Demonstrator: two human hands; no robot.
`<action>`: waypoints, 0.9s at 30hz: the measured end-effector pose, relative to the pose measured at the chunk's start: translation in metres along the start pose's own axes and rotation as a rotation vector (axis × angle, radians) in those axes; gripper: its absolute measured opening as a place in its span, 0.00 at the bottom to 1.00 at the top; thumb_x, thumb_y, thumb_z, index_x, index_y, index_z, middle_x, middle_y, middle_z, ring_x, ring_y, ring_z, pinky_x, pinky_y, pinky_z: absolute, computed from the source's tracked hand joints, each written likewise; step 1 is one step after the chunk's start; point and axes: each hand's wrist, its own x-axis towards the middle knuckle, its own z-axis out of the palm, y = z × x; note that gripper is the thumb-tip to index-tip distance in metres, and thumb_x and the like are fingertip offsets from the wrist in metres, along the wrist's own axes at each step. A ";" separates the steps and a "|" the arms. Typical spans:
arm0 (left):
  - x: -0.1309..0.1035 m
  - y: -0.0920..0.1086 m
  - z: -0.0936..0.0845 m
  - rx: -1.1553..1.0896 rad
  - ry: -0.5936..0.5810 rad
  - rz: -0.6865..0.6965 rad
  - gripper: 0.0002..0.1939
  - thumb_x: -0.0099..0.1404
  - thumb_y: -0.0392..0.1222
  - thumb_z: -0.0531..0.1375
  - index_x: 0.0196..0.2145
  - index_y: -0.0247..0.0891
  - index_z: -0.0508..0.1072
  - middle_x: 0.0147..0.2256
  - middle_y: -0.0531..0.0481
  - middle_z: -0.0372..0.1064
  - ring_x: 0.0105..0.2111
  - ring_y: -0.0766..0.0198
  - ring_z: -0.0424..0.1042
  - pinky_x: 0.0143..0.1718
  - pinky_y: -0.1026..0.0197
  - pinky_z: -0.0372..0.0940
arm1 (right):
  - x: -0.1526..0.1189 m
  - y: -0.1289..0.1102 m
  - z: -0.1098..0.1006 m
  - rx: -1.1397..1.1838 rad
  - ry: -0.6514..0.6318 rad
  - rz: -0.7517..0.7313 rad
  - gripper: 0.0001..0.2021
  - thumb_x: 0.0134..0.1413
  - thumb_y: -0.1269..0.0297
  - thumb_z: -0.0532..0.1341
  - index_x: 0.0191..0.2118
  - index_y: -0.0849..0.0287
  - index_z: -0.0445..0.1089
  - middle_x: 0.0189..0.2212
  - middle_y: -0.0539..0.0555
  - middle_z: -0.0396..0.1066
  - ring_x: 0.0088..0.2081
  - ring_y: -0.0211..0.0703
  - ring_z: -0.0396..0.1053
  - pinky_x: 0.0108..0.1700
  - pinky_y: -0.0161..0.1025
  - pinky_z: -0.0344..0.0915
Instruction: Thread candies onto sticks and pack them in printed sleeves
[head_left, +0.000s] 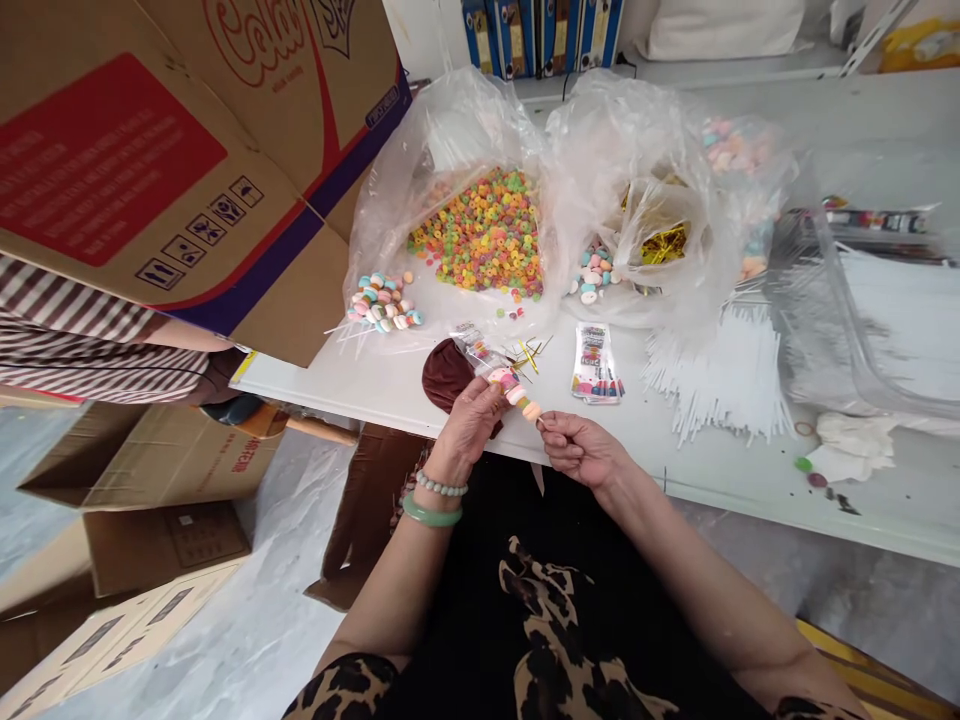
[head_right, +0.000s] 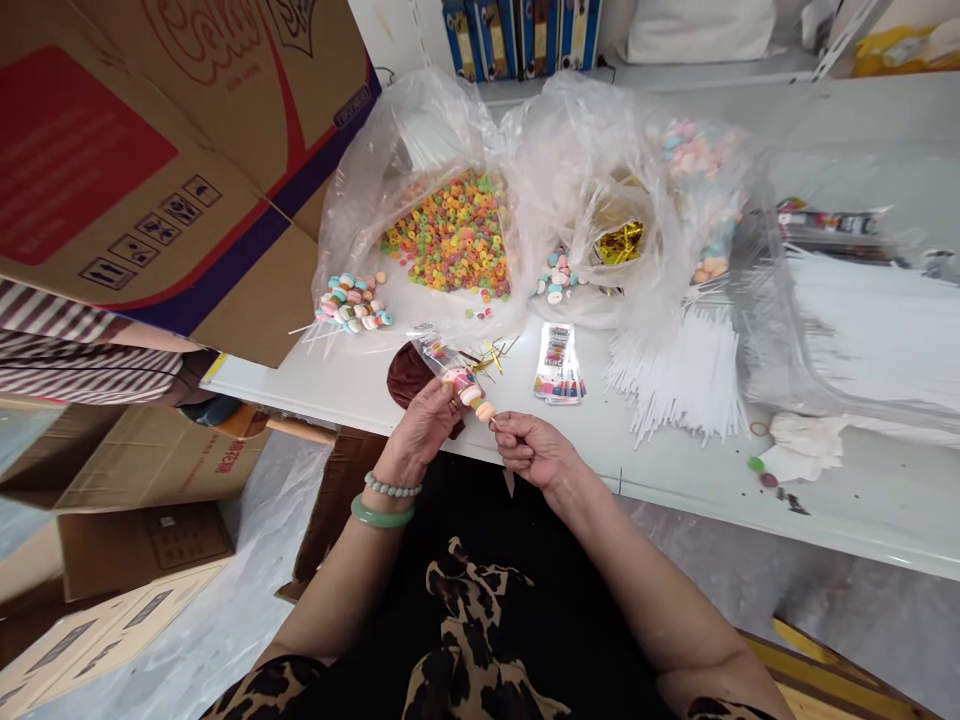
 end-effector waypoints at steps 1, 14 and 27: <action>0.001 0.004 0.000 -0.017 0.006 0.030 0.23 0.51 0.44 0.72 0.44 0.39 0.76 0.42 0.47 0.76 0.41 0.61 0.75 0.47 0.58 0.68 | 0.000 -0.001 0.000 -0.025 0.009 -0.010 0.08 0.44 0.70 0.66 0.30 0.62 0.66 0.15 0.41 0.58 0.12 0.22 0.39 0.15 0.24 0.36; 0.005 -0.008 0.013 -0.111 0.106 0.119 0.13 0.54 0.42 0.70 0.36 0.35 0.77 0.36 0.48 0.76 0.39 0.60 0.77 0.46 0.59 0.68 | -0.002 -0.002 0.010 -0.201 0.200 -0.152 0.10 0.39 0.68 0.67 0.29 0.62 0.67 0.13 0.43 0.62 0.12 0.22 0.42 0.14 0.26 0.34; -0.001 -0.006 0.004 -0.017 0.129 0.062 0.13 0.54 0.46 0.69 0.34 0.35 0.76 0.36 0.47 0.76 0.36 0.60 0.75 0.42 0.56 0.69 | -0.004 -0.004 0.004 -0.262 0.245 -0.162 0.07 0.42 0.67 0.65 0.28 0.60 0.66 0.13 0.41 0.57 0.13 0.25 0.39 0.17 0.29 0.35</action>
